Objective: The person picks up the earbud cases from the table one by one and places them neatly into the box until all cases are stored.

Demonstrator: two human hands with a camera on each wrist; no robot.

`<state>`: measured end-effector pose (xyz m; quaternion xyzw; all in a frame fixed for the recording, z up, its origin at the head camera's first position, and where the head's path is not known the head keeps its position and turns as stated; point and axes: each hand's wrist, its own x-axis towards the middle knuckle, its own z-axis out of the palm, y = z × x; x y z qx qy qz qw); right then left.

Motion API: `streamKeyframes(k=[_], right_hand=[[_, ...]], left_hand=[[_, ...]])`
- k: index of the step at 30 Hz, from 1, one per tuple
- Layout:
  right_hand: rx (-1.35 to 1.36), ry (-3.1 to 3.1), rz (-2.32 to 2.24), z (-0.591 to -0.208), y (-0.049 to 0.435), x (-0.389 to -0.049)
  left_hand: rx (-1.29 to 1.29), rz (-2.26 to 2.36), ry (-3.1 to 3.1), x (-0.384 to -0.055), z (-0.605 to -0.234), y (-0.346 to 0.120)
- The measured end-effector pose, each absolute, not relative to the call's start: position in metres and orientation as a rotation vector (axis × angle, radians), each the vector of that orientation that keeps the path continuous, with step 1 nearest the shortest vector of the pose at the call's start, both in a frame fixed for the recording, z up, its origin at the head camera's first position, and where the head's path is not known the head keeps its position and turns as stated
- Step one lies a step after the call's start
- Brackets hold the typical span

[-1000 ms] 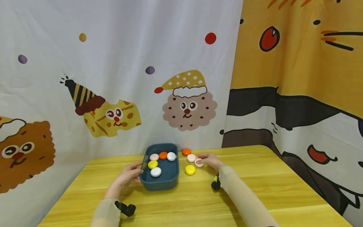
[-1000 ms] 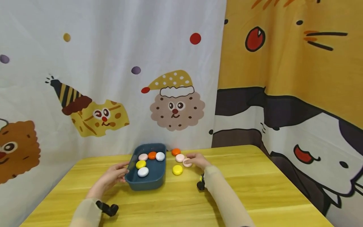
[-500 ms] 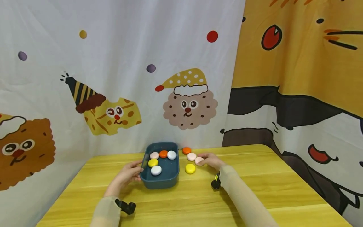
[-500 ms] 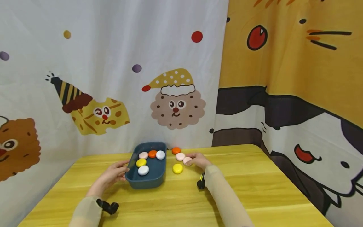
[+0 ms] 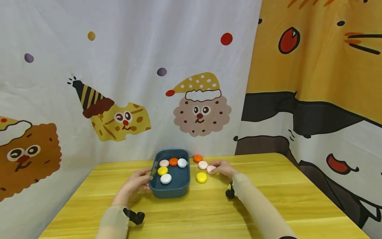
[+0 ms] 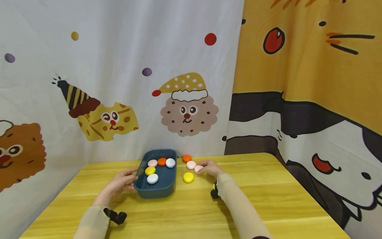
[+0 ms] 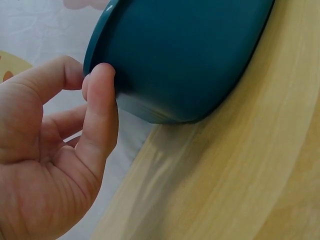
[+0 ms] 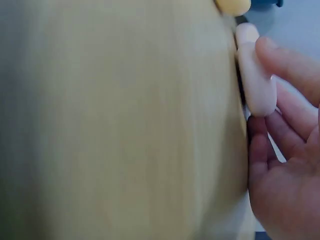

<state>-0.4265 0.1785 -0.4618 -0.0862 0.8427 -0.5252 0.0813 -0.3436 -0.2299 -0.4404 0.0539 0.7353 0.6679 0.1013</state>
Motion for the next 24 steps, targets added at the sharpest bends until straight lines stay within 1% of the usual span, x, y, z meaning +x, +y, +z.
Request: streamKeyframes(k=[7,12,24], right_hand=[[-0.281,2.5,-1.533,-0.453,0.185,-0.431],[-0.349,2.475,-1.546,-0.447,0.187,-0.437],[-0.415,2.54,-1.477,-0.432,0.186,-0.432]], left_hand=[[0.138,1.979,2.186,-0.345,-0.44,-0.23],[0.118,1.982,2.188,-0.347,-0.442,-0.229],[0.177,1.967,2.176,-0.341,-0.438,-0.228]])
